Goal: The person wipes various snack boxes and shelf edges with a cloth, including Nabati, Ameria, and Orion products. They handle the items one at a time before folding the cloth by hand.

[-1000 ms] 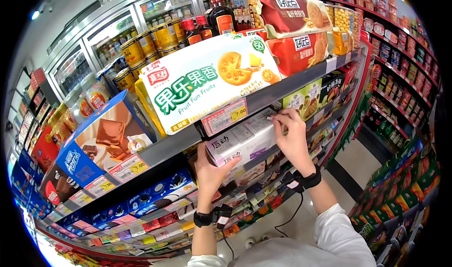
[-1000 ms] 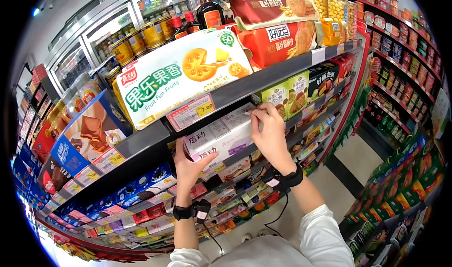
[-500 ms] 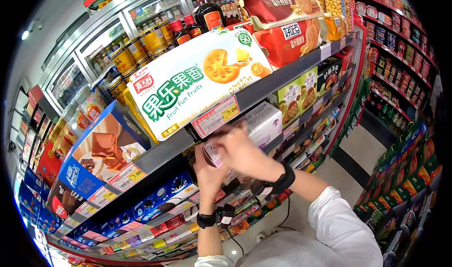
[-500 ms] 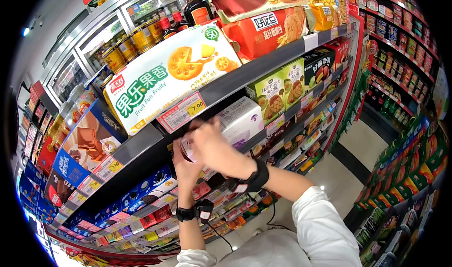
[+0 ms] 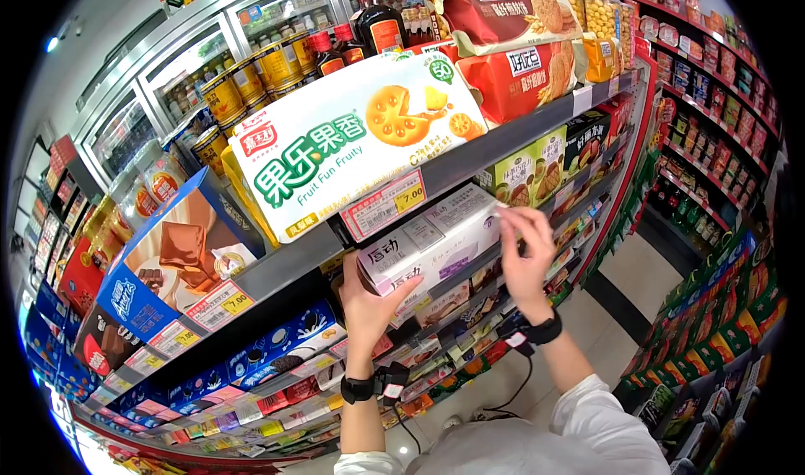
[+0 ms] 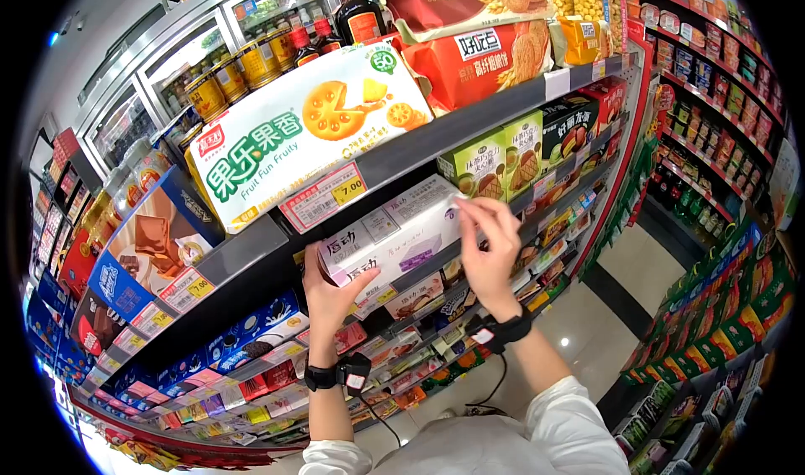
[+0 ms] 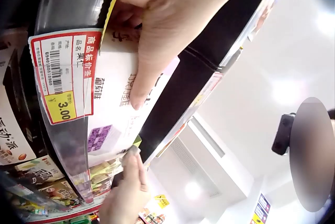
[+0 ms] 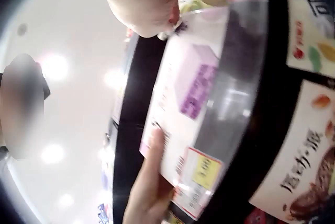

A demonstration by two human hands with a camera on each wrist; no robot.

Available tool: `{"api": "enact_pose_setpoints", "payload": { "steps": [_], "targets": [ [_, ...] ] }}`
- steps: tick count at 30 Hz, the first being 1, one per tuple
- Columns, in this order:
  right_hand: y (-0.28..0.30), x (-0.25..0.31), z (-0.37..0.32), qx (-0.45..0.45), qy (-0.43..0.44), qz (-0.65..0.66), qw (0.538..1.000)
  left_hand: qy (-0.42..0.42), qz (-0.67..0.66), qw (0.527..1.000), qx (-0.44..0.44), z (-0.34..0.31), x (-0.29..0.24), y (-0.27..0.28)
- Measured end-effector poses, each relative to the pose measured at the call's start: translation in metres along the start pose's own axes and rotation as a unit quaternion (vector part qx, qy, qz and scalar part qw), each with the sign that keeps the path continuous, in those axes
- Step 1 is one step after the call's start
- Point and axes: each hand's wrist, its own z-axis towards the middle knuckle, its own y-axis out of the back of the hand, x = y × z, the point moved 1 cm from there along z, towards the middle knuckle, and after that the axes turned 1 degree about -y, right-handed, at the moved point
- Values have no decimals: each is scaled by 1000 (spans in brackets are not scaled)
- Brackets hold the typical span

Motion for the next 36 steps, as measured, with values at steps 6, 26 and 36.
{"api": "enact_pose_setpoints", "payload": {
  "steps": [6, 26, 36],
  "targets": [
    [-50, 3, -69, -53, -28, 72, 996, 0, -8, 1000, 19, -1, 3, 2],
    [-19, -49, -48, -98, -184, 212, 955, 18, -49, 999, 12, -6, 5, 3],
    [83, -66, -63, -82, -239, 149, 956, -103, 263, 952, -116, -24, -47, -31]
  ]
}}
